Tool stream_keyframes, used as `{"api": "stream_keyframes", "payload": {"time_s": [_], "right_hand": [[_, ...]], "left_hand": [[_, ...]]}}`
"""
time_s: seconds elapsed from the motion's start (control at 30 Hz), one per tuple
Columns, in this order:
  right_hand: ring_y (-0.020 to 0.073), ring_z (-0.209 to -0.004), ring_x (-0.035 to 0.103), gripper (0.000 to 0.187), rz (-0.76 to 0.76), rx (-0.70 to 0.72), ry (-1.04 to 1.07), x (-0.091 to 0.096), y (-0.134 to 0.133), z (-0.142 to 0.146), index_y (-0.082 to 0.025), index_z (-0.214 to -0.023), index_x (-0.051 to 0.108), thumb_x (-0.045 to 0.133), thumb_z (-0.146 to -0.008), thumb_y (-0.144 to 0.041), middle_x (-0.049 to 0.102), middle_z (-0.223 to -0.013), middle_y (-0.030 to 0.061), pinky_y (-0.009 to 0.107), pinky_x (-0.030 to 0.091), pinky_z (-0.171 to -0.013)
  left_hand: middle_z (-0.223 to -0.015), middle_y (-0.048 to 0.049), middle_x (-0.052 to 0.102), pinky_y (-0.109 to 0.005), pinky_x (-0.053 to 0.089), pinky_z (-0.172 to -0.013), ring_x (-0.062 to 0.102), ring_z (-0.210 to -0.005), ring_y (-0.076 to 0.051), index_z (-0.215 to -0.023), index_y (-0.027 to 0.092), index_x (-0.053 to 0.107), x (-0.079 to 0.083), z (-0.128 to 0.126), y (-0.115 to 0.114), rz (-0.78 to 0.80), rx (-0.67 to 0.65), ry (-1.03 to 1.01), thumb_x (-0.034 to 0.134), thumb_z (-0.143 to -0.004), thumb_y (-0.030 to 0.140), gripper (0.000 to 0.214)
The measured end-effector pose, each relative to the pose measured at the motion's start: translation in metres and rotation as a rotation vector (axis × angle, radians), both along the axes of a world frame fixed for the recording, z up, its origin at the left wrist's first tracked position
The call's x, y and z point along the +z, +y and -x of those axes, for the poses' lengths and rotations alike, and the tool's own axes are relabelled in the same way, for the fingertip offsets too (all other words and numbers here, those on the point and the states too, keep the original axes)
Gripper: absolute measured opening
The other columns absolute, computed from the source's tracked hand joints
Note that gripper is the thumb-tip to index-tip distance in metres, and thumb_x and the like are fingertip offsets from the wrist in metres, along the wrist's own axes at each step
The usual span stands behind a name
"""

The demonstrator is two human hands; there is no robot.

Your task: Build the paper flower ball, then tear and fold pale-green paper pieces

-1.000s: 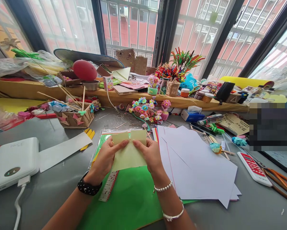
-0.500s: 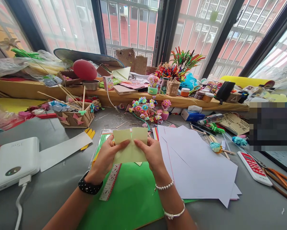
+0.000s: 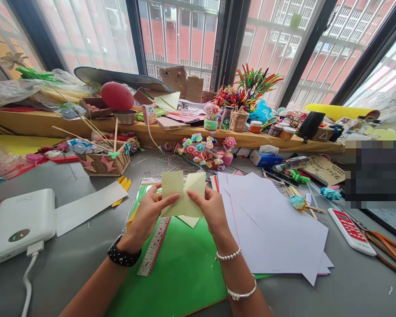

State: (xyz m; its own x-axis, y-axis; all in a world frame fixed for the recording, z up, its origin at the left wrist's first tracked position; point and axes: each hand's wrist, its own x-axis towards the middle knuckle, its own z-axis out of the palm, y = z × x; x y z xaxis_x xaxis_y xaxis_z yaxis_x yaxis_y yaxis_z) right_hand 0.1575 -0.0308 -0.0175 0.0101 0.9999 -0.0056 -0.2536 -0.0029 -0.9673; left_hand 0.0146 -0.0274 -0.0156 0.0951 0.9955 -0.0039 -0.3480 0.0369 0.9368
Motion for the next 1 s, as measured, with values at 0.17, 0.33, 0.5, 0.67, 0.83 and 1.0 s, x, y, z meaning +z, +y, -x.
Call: {"api": "stream_keyframes", "payload": {"time_s": [0.17, 0.33, 0.5, 0.67, 0.83, 1.0], "right_hand": [[0.0165, -0.059, 0.06, 0.027, 0.019, -0.014, -0.08, -0.001, 0.0009, 0.0009, -0.013, -0.073, 0.064, 0.07, -0.057, -0.034, 0.068, -0.07, 0.0038, 0.026, 0.047, -0.053], [0.0174, -0.059, 0.06, 0.027, 0.021, -0.028, -0.083, -0.0019, 0.0009, 0.0022, -0.012, -0.071, 0.064, 0.07, -0.057, -0.034, 0.067, -0.067, 0.0044, 0.027, 0.047, -0.053], [0.0175, -0.059, 0.061, 0.026, 0.066, -0.027, 0.048, -0.0005, -0.0003, 0.005, -0.012, -0.072, 0.064, 0.071, -0.055, -0.031, 0.067, -0.066, 0.0043, 0.029, 0.049, -0.057], [0.0176, -0.059, 0.061, 0.028, 0.065, -0.022, 0.081, -0.0016, -0.0003, 0.0058, -0.012, -0.074, 0.065, 0.072, -0.055, -0.031, 0.068, -0.068, 0.0052, 0.029, 0.048, -0.057], [0.0149, -0.057, 0.06, 0.026, 0.026, 0.03, -0.021, -0.0008, -0.0002, 0.0009, -0.013, -0.073, 0.066, 0.071, -0.056, -0.032, 0.068, -0.068, 0.0039, 0.024, 0.045, -0.052], [0.0145, -0.057, 0.059, 0.023, 0.009, 0.013, 0.0, -0.0026, 0.0005, -0.0011, -0.013, -0.071, 0.066, 0.071, -0.057, -0.03, 0.068, -0.068, 0.0036, 0.024, 0.045, -0.052]], "left_hand": [[-0.074, -0.0021, 0.066, -0.023, 0.049, -0.053, 0.062, -0.061, -0.014, -0.101, 0.017, 0.042, -0.0005, -0.0005, -0.0006, -0.009, 0.021, 0.052, 0.07, -0.06, 0.024, 0.05], [-0.073, -0.0021, 0.065, -0.024, 0.049, -0.052, 0.061, -0.059, -0.015, -0.1, 0.017, 0.043, -0.0018, -0.0021, -0.001, -0.023, 0.053, 0.059, 0.07, -0.059, 0.025, 0.05], [-0.077, -0.0023, 0.065, -0.027, 0.05, -0.056, 0.062, -0.062, -0.015, -0.098, 0.017, 0.042, -0.0032, -0.005, -0.0004, -0.02, 0.057, -0.028, 0.07, -0.059, 0.023, 0.048], [-0.075, -0.0014, 0.065, -0.025, 0.05, -0.054, 0.062, -0.061, -0.015, -0.096, 0.017, 0.042, -0.0036, -0.0057, -0.0004, -0.033, 0.062, -0.043, 0.07, -0.06, 0.022, 0.046], [-0.075, -0.0022, 0.066, -0.023, 0.049, -0.052, 0.062, -0.059, -0.014, -0.098, 0.017, 0.041, -0.0028, -0.0023, 0.0007, -0.032, 0.077, -0.016, 0.069, -0.06, 0.023, 0.047], [-0.075, -0.0029, 0.065, -0.024, 0.049, -0.055, 0.062, -0.062, -0.015, -0.099, 0.015, 0.043, -0.0021, -0.0023, 0.0007, -0.019, 0.043, 0.008, 0.071, -0.059, 0.023, 0.049]]}}
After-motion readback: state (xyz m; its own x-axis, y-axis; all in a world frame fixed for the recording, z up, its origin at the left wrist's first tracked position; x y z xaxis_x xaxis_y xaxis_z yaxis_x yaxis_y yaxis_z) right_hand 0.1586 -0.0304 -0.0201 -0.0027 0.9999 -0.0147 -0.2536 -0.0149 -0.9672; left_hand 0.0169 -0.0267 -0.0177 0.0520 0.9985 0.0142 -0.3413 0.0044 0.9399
